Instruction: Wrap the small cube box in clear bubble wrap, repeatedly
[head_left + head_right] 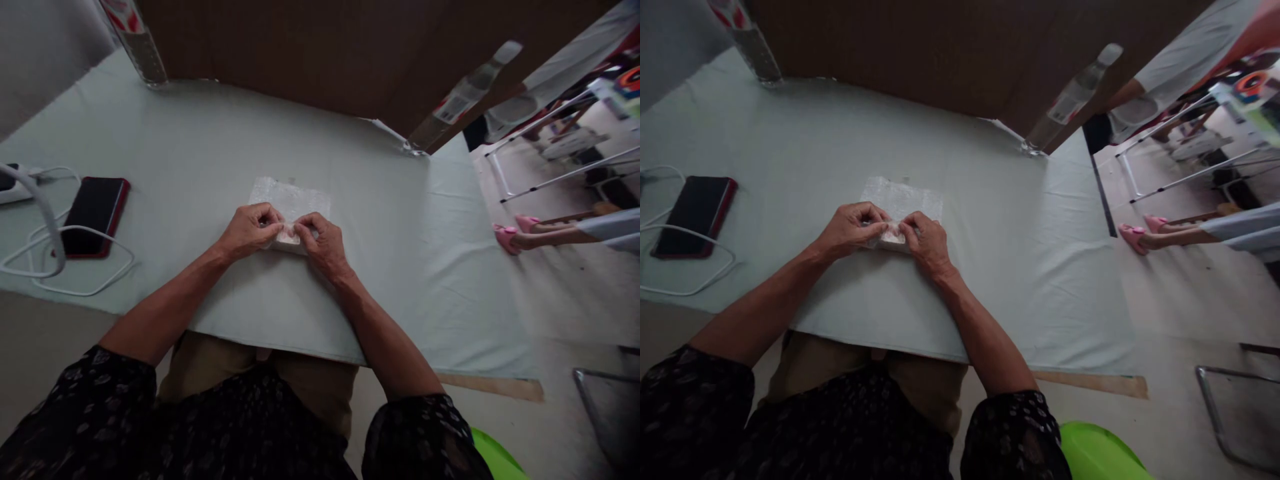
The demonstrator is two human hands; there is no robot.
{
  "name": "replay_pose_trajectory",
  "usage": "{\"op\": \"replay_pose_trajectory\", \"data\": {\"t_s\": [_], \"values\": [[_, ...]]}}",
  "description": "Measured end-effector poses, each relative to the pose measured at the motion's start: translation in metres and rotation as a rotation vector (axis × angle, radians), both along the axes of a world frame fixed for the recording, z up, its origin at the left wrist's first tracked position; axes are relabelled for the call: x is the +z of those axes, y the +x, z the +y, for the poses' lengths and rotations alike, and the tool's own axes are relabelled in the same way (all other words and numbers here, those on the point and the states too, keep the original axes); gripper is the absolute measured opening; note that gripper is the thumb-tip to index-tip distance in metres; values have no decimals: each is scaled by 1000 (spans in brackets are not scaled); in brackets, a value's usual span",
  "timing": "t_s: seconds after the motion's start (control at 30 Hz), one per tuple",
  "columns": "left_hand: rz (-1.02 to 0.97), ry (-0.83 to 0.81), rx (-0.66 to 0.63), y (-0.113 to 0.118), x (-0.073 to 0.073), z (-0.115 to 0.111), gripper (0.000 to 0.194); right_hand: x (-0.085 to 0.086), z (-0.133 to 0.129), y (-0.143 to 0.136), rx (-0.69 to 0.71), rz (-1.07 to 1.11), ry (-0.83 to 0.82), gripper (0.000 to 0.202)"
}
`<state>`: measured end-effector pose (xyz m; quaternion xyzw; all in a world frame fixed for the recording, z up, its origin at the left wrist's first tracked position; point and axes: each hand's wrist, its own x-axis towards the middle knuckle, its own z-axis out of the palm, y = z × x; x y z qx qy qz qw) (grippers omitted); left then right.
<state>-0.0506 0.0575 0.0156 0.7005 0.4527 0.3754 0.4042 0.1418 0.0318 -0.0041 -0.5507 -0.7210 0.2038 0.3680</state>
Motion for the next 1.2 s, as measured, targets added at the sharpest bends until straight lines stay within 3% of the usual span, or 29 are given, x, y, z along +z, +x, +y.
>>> {"op": "replay_pose_trajectory", "data": {"t_s": [0.4,0.57,0.73,0.93,1.03,1.2], "values": [[10,-59,-40,0,-1,1,18,0,1,4,20,-42,-12,14],[24,-55,-58,0,-1,2,18,24,-16,2,-57,-238,298,17],[70,-31,-64,-8,-1,8,19,26,-28,-16,181,-465,277,22],[196,-151,-164,-41,13,20,26,15,-25,-19,197,-644,294,28],[328,-180,-126,-49,17,24,34,19,-24,-21,193,-730,286,30],[532,-262,78,-49,22,26,31,23,-23,-26,190,-799,277,28]]}}
